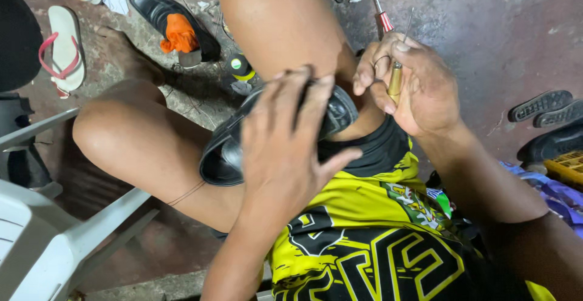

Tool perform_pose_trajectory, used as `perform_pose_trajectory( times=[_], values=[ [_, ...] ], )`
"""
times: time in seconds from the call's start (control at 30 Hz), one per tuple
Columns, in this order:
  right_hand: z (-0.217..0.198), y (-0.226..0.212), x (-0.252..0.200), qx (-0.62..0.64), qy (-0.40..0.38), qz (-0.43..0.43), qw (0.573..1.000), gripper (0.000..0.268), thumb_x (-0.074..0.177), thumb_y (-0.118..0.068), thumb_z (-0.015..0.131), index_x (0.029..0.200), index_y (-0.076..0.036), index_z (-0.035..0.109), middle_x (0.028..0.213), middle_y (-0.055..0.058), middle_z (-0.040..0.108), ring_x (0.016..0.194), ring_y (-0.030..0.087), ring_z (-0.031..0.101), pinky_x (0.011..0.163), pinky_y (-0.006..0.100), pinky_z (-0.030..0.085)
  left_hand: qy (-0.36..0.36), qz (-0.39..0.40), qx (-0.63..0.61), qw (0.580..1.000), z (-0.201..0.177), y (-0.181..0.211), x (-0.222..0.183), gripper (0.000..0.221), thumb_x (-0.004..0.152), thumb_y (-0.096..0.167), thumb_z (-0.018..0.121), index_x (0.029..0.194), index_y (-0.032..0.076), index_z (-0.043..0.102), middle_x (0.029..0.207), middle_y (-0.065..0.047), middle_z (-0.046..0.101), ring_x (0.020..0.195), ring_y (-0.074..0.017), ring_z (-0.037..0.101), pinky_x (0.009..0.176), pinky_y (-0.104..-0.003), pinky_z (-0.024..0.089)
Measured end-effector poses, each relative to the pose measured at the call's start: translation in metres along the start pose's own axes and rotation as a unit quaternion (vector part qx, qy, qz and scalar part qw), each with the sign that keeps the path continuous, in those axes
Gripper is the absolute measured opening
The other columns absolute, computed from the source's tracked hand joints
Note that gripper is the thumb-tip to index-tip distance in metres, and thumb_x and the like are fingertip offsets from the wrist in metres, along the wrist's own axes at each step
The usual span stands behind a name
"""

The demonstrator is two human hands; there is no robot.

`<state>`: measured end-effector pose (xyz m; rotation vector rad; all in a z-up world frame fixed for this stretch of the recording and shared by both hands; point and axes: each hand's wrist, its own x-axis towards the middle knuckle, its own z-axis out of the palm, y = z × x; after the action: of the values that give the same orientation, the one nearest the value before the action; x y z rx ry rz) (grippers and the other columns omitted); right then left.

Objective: The person repairs a black leather shoe by hand, using a stitching awl to sew through the sole and upper while holding the shoe in their lap.

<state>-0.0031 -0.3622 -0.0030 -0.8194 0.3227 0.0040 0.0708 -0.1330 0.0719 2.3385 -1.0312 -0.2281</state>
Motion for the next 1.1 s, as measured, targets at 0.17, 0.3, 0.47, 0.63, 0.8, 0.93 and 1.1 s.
perform_pose_trajectory(
  times=[0.17,0.3,0.47,0.63,0.8,0.93,1.1],
  values=[
    [-0.008,-0.003,-0.014,-0.083,0.077,-0.021,0.993,0.023,0.110,-0.020,0.046,0.103,-0.001,0.056,0.113,0.018,0.061,0.091,0.024,0.067,0.056,0.025,0.044,0.009,0.036,0.021,0.999,0.010,-0.002,0.009,0.073,0.076,0.035,0.089,0.135,0.010,0.055,0.137,-0.015,0.052,0.128,-0.0389,0.053,0.107,-0.055,0.041],
    [-0.030,0.004,-0.004,-0.147,0.144,0.002,0.979,0.020,0.104,-0.016,0.046,0.110,-0.001,0.056,0.118,0.017,0.061,0.084,0.022,0.066,0.051,0.024,0.043,0.090,-0.002,-0.070,0.993,-0.028,-0.010,-0.018,0.067,0.064,0.029,0.093,0.118,0.011,0.058,0.121,-0.016,0.059,0.115,-0.0346,0.062,0.100,-0.046,0.054],
    [-0.065,0.016,0.025,-0.078,0.139,0.021,0.987,0.024,0.103,-0.017,0.040,0.111,-0.003,0.058,0.116,0.016,0.064,0.080,0.020,0.066,0.053,0.023,0.045,0.301,0.003,-0.478,0.825,-0.049,-0.058,-0.036,0.069,0.076,0.024,0.092,0.129,0.009,0.051,0.115,-0.012,0.060,0.108,-0.0267,0.065,0.106,-0.047,0.054],
    [-0.105,0.041,0.094,-0.107,0.199,0.075,0.971,0.021,0.104,-0.015,0.046,0.115,-0.002,0.058,0.104,0.015,0.059,0.079,0.020,0.062,0.061,0.030,0.050,0.304,-0.048,-0.628,0.715,-0.051,-0.104,-0.049,0.062,0.083,0.019,0.080,0.132,0.005,0.044,0.123,-0.019,0.055,0.115,-0.0303,0.059,0.110,-0.052,0.048],
    [-0.127,0.082,0.176,-0.168,0.271,0.152,0.936,0.023,0.104,-0.016,0.047,0.117,-0.004,0.061,0.099,0.012,0.062,0.079,0.018,0.063,0.069,0.031,0.053,0.365,-0.067,-0.638,0.675,-0.011,-0.141,-0.046,0.055,0.086,0.022,0.074,0.129,0.000,0.047,0.116,-0.018,0.053,0.111,-0.0324,0.056,0.106,-0.048,0.044],
    [-0.131,0.132,0.238,-0.259,0.189,0.222,0.921,0.023,0.103,-0.014,0.047,0.118,-0.005,0.062,0.098,0.011,0.063,0.079,0.019,0.064,0.070,0.032,0.053,0.350,-0.034,-0.649,0.674,-0.006,-0.166,-0.055,0.064,0.080,0.022,0.077,0.133,0.001,0.050,0.119,-0.019,0.054,0.115,-0.0335,0.057,0.106,-0.054,0.044],
    [-0.151,0.187,0.300,-0.418,0.028,0.240,0.876,0.025,0.101,-0.011,0.048,0.120,-0.006,0.063,0.097,0.009,0.065,0.079,0.019,0.064,0.072,0.033,0.053,0.080,0.131,-0.670,0.726,-0.027,-0.243,-0.046,0.063,0.090,0.019,0.079,0.141,0.004,0.044,0.140,-0.021,0.050,0.132,-0.0406,0.054,0.120,-0.065,0.038]
  ],
)
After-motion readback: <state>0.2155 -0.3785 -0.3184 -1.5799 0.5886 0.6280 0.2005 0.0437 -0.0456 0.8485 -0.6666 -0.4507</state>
